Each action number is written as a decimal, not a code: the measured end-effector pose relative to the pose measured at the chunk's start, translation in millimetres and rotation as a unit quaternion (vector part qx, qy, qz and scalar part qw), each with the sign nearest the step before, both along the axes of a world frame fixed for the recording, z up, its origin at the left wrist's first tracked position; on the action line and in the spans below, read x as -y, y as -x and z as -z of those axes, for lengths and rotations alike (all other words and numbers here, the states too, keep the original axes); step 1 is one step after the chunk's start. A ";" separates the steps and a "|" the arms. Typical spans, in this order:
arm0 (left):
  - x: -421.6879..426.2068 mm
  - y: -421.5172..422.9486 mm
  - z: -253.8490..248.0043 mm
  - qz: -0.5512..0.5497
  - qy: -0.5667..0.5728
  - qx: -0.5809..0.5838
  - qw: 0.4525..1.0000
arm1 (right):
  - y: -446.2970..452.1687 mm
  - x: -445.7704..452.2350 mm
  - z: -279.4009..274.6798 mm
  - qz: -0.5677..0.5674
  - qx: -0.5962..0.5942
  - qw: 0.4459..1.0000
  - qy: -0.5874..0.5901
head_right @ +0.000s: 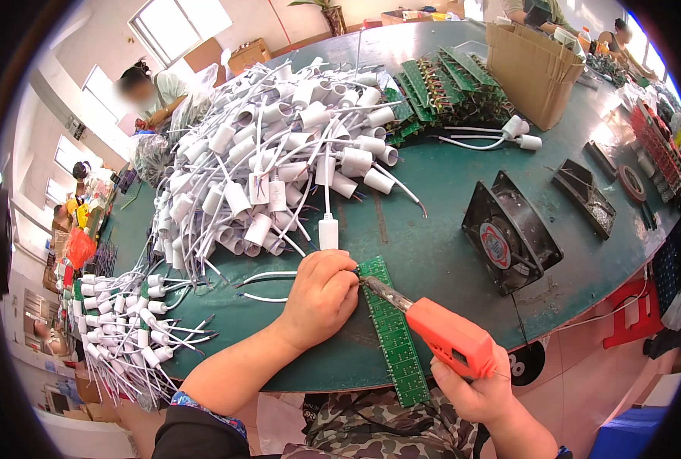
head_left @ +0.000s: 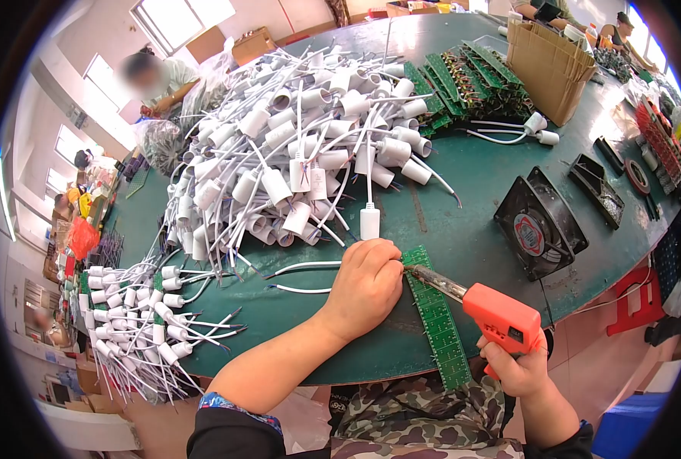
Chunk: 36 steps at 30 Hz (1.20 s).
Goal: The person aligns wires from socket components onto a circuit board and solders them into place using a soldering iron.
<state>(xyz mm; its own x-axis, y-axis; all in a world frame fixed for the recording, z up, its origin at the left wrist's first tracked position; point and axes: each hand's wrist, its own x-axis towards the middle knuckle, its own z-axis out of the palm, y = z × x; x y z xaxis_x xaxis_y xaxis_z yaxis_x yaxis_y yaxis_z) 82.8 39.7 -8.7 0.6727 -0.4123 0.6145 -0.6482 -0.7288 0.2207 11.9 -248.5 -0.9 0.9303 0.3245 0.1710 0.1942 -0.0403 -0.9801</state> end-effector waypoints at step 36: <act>-0.4 -0.6 1.9 0.004 0.020 -0.005 1.000 | 13.7 1.7 -13.6 0.057 -0.006 0.993 -0.100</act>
